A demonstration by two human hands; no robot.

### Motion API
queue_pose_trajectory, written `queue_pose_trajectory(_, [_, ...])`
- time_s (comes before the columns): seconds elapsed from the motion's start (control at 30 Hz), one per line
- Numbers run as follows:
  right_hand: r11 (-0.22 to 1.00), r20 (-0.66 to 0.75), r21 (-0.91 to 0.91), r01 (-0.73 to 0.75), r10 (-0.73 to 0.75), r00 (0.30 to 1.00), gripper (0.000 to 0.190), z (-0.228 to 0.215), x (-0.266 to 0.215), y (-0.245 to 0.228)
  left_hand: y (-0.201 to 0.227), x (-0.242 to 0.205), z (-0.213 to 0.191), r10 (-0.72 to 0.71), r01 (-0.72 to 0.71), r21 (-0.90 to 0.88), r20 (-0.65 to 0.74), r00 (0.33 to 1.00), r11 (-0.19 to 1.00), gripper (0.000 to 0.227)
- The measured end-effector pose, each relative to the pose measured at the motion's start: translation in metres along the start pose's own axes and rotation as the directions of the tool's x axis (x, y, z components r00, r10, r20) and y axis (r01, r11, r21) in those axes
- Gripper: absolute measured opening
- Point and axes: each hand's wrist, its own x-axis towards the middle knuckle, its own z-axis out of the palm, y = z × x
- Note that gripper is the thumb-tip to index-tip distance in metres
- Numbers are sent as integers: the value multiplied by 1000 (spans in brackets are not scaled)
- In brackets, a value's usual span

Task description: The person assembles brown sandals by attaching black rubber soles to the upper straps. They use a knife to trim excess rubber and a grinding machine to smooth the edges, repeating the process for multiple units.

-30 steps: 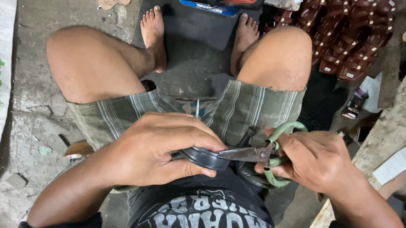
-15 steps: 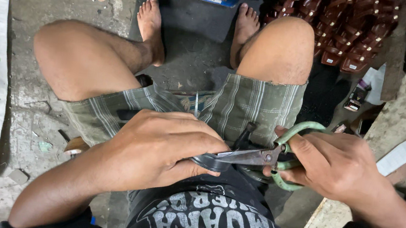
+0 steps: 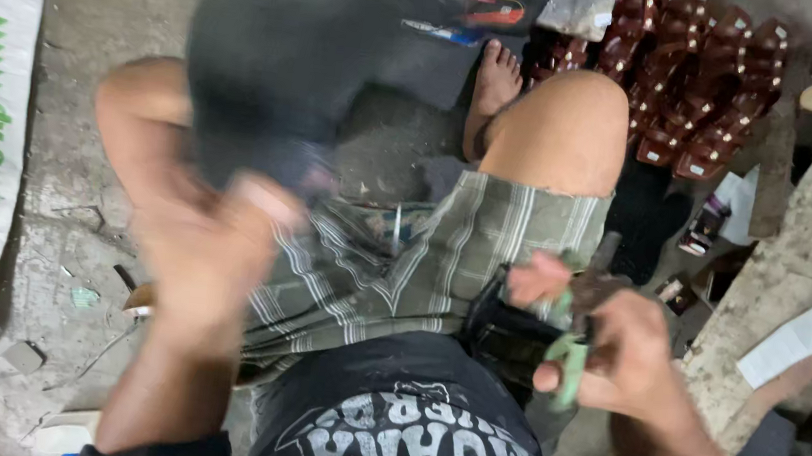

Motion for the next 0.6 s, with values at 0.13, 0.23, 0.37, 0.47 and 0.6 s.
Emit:
queue_pose_trajectory(0.13, [977, -7, 210, -38, 40, 999, 29, 33, 3, -3, -54, -24, 3, -233, 307, -326, 247, 941, 894, 37])
queue_pose_trajectory(0.23, [991, -72, 131, -4, 13, 997, 40, 49, 13, -6, -79, -41, 2, -246, 304, -475, 182, 952, 826, 46])
queue_pose_trajectory(0.37, [1000, -105, -10, -13, 11, 994, 56, 53, 25, -11, -91, -53, -1, -299, 373, -544, 224, 928, 751, 44])
queue_pose_trajectory(0.47, [997, -115, -65, 37, -44, 992, 58, 52, 34, -14, -94, -58, 2, -311, 413, -511, 276, 909, 754, 45])
queue_pose_trajectory(0.6, [989, -111, -108, 103, -115, 987, 61, 48, 41, -17, -90, -62, 3, -330, 471, -410, 369, 869, 781, 43])
